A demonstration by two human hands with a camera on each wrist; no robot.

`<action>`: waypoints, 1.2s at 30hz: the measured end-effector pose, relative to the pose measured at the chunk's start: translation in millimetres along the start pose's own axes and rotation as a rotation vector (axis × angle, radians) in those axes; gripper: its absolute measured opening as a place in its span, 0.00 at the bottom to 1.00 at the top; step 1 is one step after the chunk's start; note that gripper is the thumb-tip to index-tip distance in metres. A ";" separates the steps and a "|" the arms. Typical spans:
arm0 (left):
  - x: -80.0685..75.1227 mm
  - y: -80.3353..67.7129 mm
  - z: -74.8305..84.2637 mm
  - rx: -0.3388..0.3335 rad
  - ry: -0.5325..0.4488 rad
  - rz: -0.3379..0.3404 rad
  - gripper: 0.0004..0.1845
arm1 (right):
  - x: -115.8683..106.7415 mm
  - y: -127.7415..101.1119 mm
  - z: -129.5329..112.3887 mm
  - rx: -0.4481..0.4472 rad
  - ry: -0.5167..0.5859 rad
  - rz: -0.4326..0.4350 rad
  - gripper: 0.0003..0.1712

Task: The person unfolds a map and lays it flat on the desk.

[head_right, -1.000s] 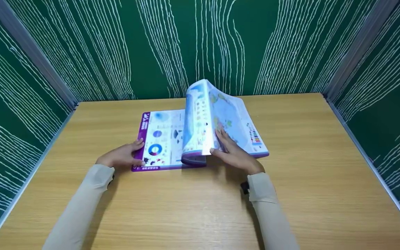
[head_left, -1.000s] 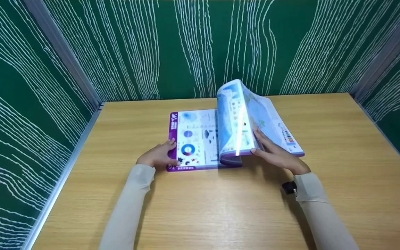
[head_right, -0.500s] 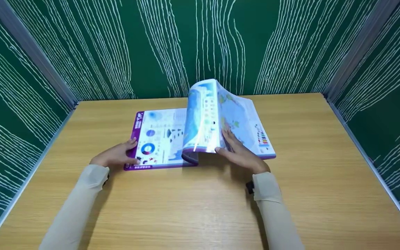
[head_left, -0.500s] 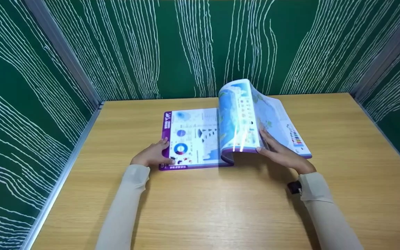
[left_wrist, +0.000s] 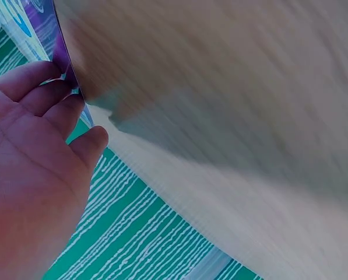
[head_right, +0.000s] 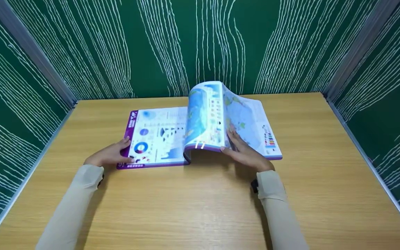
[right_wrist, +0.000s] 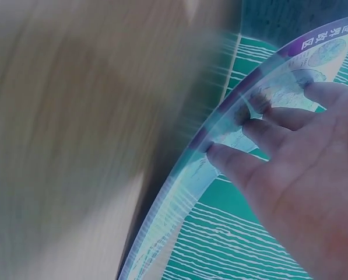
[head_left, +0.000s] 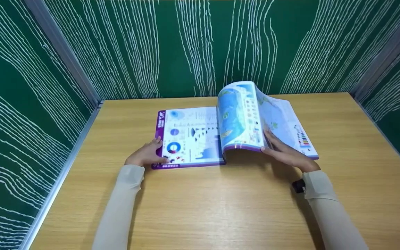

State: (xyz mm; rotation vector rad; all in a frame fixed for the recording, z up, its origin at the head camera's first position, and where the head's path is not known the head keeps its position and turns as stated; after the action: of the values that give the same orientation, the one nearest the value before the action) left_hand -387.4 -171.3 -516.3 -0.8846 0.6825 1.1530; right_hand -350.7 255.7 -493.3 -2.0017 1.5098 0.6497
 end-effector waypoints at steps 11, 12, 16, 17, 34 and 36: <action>-7.1 -2.4 -10.1 0.018 -0.028 -0.002 0.53 | -1.7 -1.5 6.9 -0.034 0.019 -0.018 0.47; -7.8 -2.5 -11.9 0.015 -0.037 -0.004 0.54 | -1.7 -1.3 9.1 -0.029 0.006 -0.019 0.48; -10.9 -3.5 -18.2 0.011 -0.047 -0.006 0.54 | -1.0 -0.2 15.9 -0.003 -0.020 -0.029 0.48; -11.6 -3.8 -20.1 0.006 -0.053 -0.006 0.54 | -0.6 -0.1 16.7 -0.002 -0.023 -0.033 0.48; -17.9 -7.1 -37.4 -0.031 -0.078 -0.008 0.52 | -2.4 -3.6 36.2 0.111 -0.090 -0.068 0.50; -18.1 -6.8 -38.0 -0.020 -0.070 -0.008 0.52 | -1.7 -4.0 35.7 0.094 -0.099 -0.071 0.50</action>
State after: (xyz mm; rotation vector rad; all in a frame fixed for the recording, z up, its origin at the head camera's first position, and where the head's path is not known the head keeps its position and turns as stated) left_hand -386.6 -213.9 -518.5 -0.8587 0.6109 1.1801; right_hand -349.2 281.9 -517.9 -1.9150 1.3801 0.6277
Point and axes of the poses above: each hand's wrist, its own y-axis towards the middle knuckle, its own x-axis out of the palm, z = x × y, the point moved 10 cm from there along y, towards the middle knuckle, and after that the axes turned 9 degrees about z, right-handed, at the moved point
